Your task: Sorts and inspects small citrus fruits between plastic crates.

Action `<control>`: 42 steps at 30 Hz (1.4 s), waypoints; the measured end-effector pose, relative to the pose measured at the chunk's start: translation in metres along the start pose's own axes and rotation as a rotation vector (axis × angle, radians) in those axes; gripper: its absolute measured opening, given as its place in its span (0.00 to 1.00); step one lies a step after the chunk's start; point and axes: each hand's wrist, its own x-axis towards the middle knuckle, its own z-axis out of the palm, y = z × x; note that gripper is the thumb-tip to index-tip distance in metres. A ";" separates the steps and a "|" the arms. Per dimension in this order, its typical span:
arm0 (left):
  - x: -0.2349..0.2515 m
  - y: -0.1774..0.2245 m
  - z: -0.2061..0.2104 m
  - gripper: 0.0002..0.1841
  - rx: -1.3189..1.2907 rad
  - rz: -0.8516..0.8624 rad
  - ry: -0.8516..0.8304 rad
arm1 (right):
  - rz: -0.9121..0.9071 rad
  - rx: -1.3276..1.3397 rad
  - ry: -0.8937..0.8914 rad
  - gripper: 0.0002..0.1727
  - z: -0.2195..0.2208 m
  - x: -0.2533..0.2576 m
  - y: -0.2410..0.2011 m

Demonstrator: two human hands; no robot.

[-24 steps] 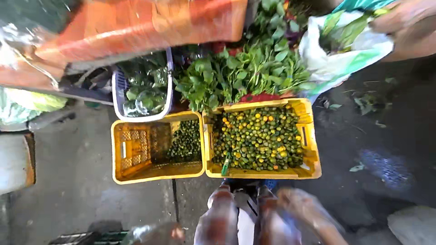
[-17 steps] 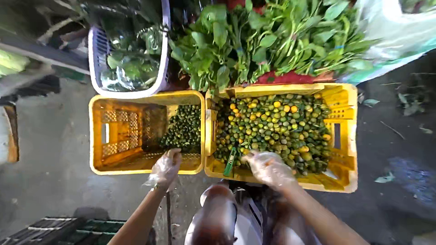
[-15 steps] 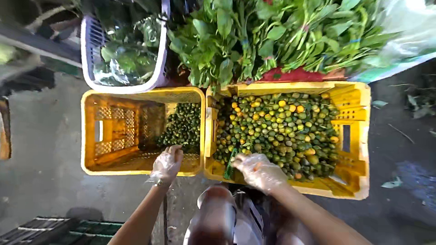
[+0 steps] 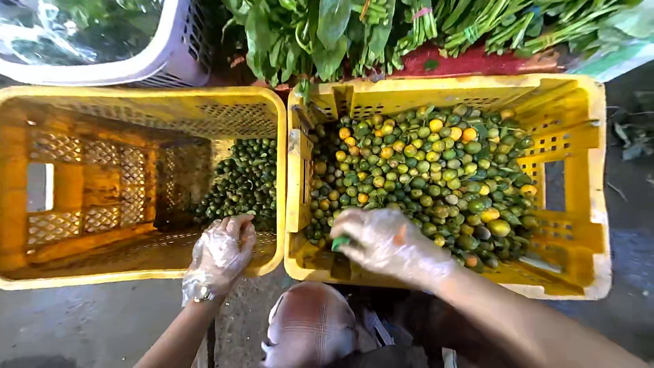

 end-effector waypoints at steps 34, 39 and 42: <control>-0.009 -0.026 0.002 0.32 -0.284 -0.528 0.059 | 0.731 -0.519 0.208 0.15 -0.081 -0.059 0.165; -0.009 -0.010 0.005 0.27 -0.225 -0.542 0.030 | 0.756 -0.628 0.075 0.20 -0.032 -0.044 0.166; -0.010 -0.012 0.005 0.27 -0.217 -0.496 0.029 | 0.621 -0.738 0.088 0.26 -0.013 -0.044 0.165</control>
